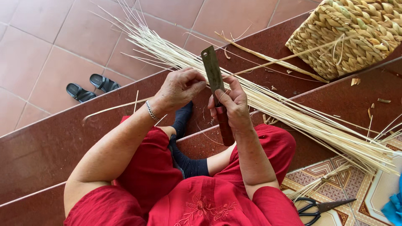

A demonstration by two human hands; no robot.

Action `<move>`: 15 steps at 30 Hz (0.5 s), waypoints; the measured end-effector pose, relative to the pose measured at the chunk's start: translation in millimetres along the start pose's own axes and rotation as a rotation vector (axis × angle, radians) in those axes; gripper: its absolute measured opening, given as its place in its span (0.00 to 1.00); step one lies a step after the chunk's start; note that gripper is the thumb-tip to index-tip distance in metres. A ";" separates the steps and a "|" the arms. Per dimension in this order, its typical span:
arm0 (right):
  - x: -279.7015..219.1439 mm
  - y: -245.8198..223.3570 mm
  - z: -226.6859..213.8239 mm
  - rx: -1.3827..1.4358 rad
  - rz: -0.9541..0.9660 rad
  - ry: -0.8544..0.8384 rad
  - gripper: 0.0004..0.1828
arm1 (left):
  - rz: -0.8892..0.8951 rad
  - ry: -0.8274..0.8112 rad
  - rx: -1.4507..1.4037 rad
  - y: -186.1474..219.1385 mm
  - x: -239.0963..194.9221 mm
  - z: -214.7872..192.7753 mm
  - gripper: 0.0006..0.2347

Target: The person sits on the floor and uses a machete to split long bamboo strips into thinner strands. They hold the strips with one hand and draw the blade along the length to separate the fibers, occasionally adjusting the bundle.

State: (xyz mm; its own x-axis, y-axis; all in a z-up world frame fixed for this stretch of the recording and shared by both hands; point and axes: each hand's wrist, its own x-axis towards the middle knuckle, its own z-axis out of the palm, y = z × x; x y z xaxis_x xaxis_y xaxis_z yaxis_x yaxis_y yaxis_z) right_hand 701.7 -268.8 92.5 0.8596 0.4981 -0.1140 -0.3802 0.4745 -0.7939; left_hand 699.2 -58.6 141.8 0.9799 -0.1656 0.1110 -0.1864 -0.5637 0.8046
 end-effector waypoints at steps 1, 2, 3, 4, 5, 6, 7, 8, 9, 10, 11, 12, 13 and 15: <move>1.6 1.8 0.3 -0.001 0.006 -0.013 0.15 | 0.028 -0.007 -0.002 -1.4 -0.9 -1.1 0.03; 2.9 2.5 0.0 0.004 0.017 -0.006 0.15 | 0.021 -0.012 -0.015 -1.9 -1.8 -3.0 0.03; 3.9 2.9 0.0 0.011 0.024 0.005 0.15 | 0.018 -0.023 -0.027 -2.1 -2.5 -6.7 0.03; 5.3 2.8 -0.5 0.019 0.031 0.016 0.15 | 0.014 -0.033 -0.038 -2.0 -2.8 -10.3 0.03; 6.5 2.3 -1.8 0.031 0.021 0.030 0.15 | 0.001 -0.053 -0.037 -2.2 -2.0 -14.3 0.03; 7.8 1.8 -3.9 0.043 0.010 0.044 0.15 | -0.012 -0.074 -0.036 -2.6 -1.4 -19.0 0.02; 8.9 1.0 -7.0 0.053 0.001 0.057 0.15 | -0.026 -0.093 -0.035 -2.9 -0.6 -21.6 0.02; 10.1 -0.1 -10.7 0.055 -0.019 0.060 0.15 | -0.035 -0.107 -0.053 -3.3 0.1 -22.5 0.02; 12.3 -1.0 -14.0 0.058 -0.038 0.059 0.15 | -0.045 -0.119 -0.068 -4.1 0.0 -24.5 0.03; 14.2 -1.6 -17.0 0.061 -0.057 0.058 0.15 | -0.056 -0.131 -0.083 -5.5 0.4 -26.6 0.03; 15.2 -1.5 -19.5 0.078 -0.068 0.074 0.15 | -0.047 -0.130 -0.042 -7.0 -0.2 -29.1 0.03; 15.9 -1.3 -22.1 0.094 -0.079 0.090 0.15 | -0.037 -0.129 -0.002 -8.7 -1.0 -31.4 0.03; 17.3 -1.0 -24.8 0.110 -0.092 0.104 0.14 | -0.028 -0.127 0.039 -10.5 -0.8 -33.0 0.03; 19.2 1.6 -27.4 0.017 -0.104 0.103 0.16 | -0.002 -0.134 0.035 -13.6 0.1 -34.8 0.03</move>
State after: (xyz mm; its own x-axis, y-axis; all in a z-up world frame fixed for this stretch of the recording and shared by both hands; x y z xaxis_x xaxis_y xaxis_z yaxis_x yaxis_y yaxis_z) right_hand 727.0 -278.3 72.7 0.9249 0.3687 -0.0926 -0.2918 0.5324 -0.7946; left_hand 704.3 -22.8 151.2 0.9625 -0.2698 0.0289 -0.1894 -0.5919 0.7834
